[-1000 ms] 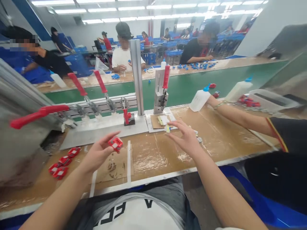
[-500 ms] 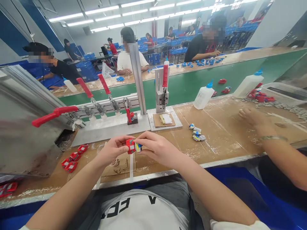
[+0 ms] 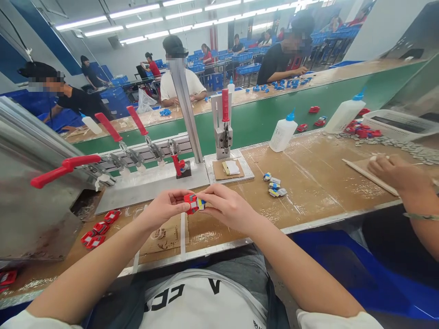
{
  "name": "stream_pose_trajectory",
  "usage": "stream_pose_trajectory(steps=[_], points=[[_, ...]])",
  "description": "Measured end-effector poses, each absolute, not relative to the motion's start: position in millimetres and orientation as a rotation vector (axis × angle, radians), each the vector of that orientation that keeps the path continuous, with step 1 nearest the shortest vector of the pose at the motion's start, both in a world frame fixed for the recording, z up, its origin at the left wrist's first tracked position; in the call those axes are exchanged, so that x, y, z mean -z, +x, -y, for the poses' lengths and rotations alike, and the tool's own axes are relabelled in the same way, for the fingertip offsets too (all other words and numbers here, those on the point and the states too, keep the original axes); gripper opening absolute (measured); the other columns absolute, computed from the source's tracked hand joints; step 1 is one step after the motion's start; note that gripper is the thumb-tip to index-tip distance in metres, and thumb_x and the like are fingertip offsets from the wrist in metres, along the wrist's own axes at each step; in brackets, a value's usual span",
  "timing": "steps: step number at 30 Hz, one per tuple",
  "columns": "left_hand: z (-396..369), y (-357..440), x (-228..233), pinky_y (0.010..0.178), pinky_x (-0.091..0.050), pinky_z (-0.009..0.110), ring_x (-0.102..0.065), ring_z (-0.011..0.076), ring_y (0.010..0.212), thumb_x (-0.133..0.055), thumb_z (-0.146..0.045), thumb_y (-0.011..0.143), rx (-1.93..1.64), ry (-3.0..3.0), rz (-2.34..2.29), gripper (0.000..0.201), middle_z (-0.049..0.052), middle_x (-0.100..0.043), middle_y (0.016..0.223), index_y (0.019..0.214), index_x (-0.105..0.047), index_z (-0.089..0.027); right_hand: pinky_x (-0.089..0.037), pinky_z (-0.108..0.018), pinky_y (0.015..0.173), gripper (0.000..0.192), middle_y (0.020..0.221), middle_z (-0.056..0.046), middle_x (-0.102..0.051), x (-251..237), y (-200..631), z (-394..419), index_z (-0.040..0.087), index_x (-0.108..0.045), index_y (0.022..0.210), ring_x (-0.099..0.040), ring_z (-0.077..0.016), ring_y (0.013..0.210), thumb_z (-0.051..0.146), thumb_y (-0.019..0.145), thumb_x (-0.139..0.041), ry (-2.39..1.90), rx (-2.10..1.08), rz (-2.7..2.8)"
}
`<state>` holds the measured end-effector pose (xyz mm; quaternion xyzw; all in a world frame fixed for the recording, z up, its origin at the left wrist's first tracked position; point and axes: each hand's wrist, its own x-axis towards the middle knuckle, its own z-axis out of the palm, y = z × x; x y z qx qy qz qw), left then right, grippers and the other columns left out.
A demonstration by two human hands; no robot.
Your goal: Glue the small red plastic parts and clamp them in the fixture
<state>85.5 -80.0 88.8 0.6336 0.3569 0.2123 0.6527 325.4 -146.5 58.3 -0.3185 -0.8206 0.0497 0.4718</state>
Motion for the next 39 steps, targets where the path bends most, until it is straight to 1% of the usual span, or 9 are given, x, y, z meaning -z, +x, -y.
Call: stream_pose_trajectory(steps=[8,11,15,21,25,30,32,35,39], points=[[84.2,92.3,-84.9,0.097,-0.062,0.040,-0.076,0.0239,0.100,-0.096,-0.042,0.070,-0.672,1.596,-0.808,0.056,0.010,-0.080,0.110,0.115,-0.075,-0.017,-0.063,-0.038,0.094,0.036,0.117,-0.011,-0.072,-50.3,326.3,149.9,0.025,-0.070,0.134,-0.072,-0.0232,0.108,0.030,0.098,-0.073,-0.891,-0.285,1.817],[87.7,89.4,-86.3,0.097,-0.062,0.039,-0.076,0.0237,0.100,-0.092,-0.039,0.076,-0.828,1.910,-0.840,0.045,0.009,-0.080,0.109,0.113,-0.077,-0.019,-0.062,-0.040,0.096,0.032,0.117,-0.010,-0.075,-48.0,322.9,149.6,0.025,-0.076,0.126,-0.073,-0.0238,0.107,0.037,0.096,-0.076,-1.001,-0.500,1.679],[85.5,83.7,-88.6,0.095,-0.062,0.037,-0.076,0.0233,0.105,-0.080,-0.031,0.090,-0.917,2.424,-0.681,0.028,0.010,-0.080,0.114,0.117,-0.078,-0.024,-0.063,-0.037,0.088,0.031,0.109,-0.008,-0.078,-47.2,318.1,144.7,0.023,-0.081,0.114,-0.075,-0.0225,0.098,0.041,0.089,-0.081,-1.033,-0.927,1.472],[78.1,82.9,-87.7,0.091,-0.063,0.033,-0.078,0.0213,0.102,-0.075,-0.027,0.095,-0.956,2.744,-0.549,0.031,0.009,-0.080,0.115,0.126,-0.074,-0.026,-0.062,-0.040,0.093,0.036,0.108,-0.009,-0.081,-41.4,309.9,138.3,0.020,-0.083,0.109,-0.076,-0.0245,0.100,0.042,0.080,-0.085,-0.976,-1.182,1.251],[77.4,85.7,-89.8,0.094,-0.064,0.033,-0.078,0.0210,0.104,-0.073,-0.023,0.096,-1.021,2.848,-0.465,0.034,0.009,-0.080,0.118,0.129,-0.073,-0.026,-0.063,-0.041,0.093,0.041,0.110,-0.010,-0.081,-34.5,301.3,137.8,0.020,-0.082,0.112,-0.076,-0.0244,0.100,0.044,0.079,-0.088,-0.960,-1.173,1.158],[75.6,86.7,-100.2,0.105,-0.063,0.040,-0.073,0.0241,0.121,-0.070,-0.015,0.096,-1.047,2.989,-0.258,0.049,0.007,-0.078,0.127,0.143,-0.066,-0.030,-0.063,-0.036,0.090,0.041,0.110,-0.008,-0.076,-30.7,294.1,142.5,0.023,-0.080,0.121,-0.073,-0.0209,0.099,0.048,0.088,-0.081,-0.912,-0.899,1.194],[74.8,87.3,-104.0,0.104,-0.064,0.042,-0.072,0.0263,0.124,-0.070,-0.013,0.096,-1.073,3.107,-0.137,0.052,0.007,-0.078,0.127,0.144,-0.065,-0.031,-0.062,-0.036,0.096,0.044,0.118,-0.009,-0.073,-29.9,292.0,147.4,0.025,-0.076,0.131,-0.072,-0.0215,0.107,0.047,0.093,-0.077,-0.909,-0.731,1.260],[71.9,92.4,-105.3,0.098,-0.067,0.042,-0.074,0.0274,0.117,-0.072,-0.013,0.094,-1.166,3.273,0.004,0.051,0.007,-0.080,0.121,0.142,-0.067,-0.029,-0.056,-0.041,0.110,0.059,0.135,-0.011,-0.069,-26.1,289.1,152.7,0.027,-0.066,0.146,-0.067,-0.0255,0.125,0.042,0.091,-0.081,-0.927,-0.536,1.340],[57.6,111.8,-99.4,0.100,-0.065,0.039,-0.075,0.0240,0.113,-0.071,-0.016,0.096,-1.162,3.200,0.080,0.047,0.008,-0.080,0.120,0.141,-0.065,-0.027,-0.055,-0.044,0.112,0.062,0.139,-0.012,-0.070,-20.2,297.4,142.8,0.025,-0.064,0.146,-0.068,-0.0272,0.126,0.039,0.088,-0.082,-0.990,-0.668,1.241]])
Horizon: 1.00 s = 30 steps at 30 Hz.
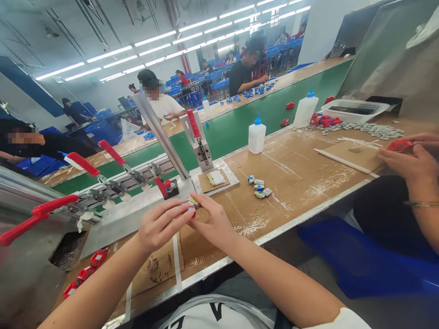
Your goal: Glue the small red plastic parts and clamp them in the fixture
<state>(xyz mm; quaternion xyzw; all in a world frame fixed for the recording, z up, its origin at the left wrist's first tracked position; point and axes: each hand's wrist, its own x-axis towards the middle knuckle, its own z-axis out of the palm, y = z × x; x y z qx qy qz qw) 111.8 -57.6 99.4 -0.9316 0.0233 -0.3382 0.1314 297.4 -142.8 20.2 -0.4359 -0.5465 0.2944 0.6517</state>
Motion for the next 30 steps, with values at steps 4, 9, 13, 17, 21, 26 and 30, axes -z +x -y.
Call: stream_pose_trajectory(steps=[4,9,13,17,21,26,30], points=[[32.6,146.8,-87.9,0.094,-0.064,0.035,-0.077,0.0218,0.103,-0.078,-0.039,0.093,1.184,-3.070,0.390,0.038,0.009,-0.080,0.114,0.127,-0.071,-0.023,-0.062,-0.046,0.098,0.073,0.123,-0.013,-0.077,-19.6,330.1,113.8,0.020,-0.060,0.148,-0.074,-0.0278,0.109,0.050,0.085,-0.081,-0.966,-1.061,0.992],[4.3,192.8,-69.6,0.091,-0.063,0.035,-0.078,0.0225,0.095,-0.086,-0.039,0.083,1.071,-3.623,1.182,0.040,0.006,-0.082,0.106,0.117,-0.075,-0.021,-0.065,-0.040,0.080,0.059,0.095,-0.007,-0.079,-16.3,374.0,79.3,0.019,-0.065,0.133,-0.076,-0.0235,0.084,0.055,0.087,-0.077,-1.060,-1.288,0.943],[-18.8,216.3,-48.2,0.085,-0.060,0.034,-0.077,0.0234,0.092,-0.086,-0.036,0.079,1.108,-3.697,1.485,0.038,0.008,-0.082,0.100,0.109,-0.077,-0.016,-0.059,-0.035,0.069,0.051,0.086,-0.006,-0.077,-31.5,409.0,58.7,0.018,-0.068,0.123,-0.072,-0.0207,0.069,0.059,0.094,-0.066,-1.374,-1.133,1.170],[-46.9,235.4,-24.1,0.083,-0.057,0.033,-0.075,0.0222,0.090,-0.085,-0.033,0.079,1.152,-3.439,1.688,0.035,0.010,-0.081,0.099,0.108,-0.078,-0.014,-0.055,-0.038,0.084,0.045,0.111,-0.010,-0.077,-93.3,435.5,17.9,0.018,-0.072,0.116,-0.068,-0.0210,0.083,0.058,0.101,-0.056,-1.454,-0.304,1.327],[-68.9,252.8,-8.0,0.084,-0.056,0.033,-0.074,0.0214,0.090,-0.084,-0.033,0.080,1.123,-3.388,1.665,0.039,0.009,-0.081,0.102,0.113,-0.077,-0.014,-0.052,-0.043,0.095,0.048,0.126,-0.013,-0.071,-156.5,428.1,-35.1,0.019,-0.063,0.133,-0.066,-0.0248,0.099,0.047,0.095,-0.070,-1.348,-0.017,1.505],[-81.1,260.8,-3.8,0.085,-0.055,0.034,-0.072,0.0225,0.087,-0.085,-0.040,0.078,1.075,-3.354,1.601,0.041,0.009,-0.080,0.100,0.110,-0.079,-0.015,-0.052,-0.038,0.089,0.024,0.098,-0.006,-0.073,-158.7,402.3,-26.2,0.019,-0.066,0.112,-0.065,-0.0224,0.090,0.040,0.102,-0.058,-1.300,-0.013,1.538],[-84.3,259.4,-3.0,0.083,-0.054,0.033,-0.072,0.0235,0.088,-0.085,-0.039,0.076,1.091,-3.369,1.555,0.040,0.009,-0.079,0.097,0.106,-0.079,-0.013,-0.054,-0.039,0.094,0.023,0.106,-0.007,-0.074,-113.2,390.6,30.0,0.022,-0.066,0.107,-0.068,-0.0228,0.099,0.042,0.104,-0.055,-1.154,0.038,1.507]])
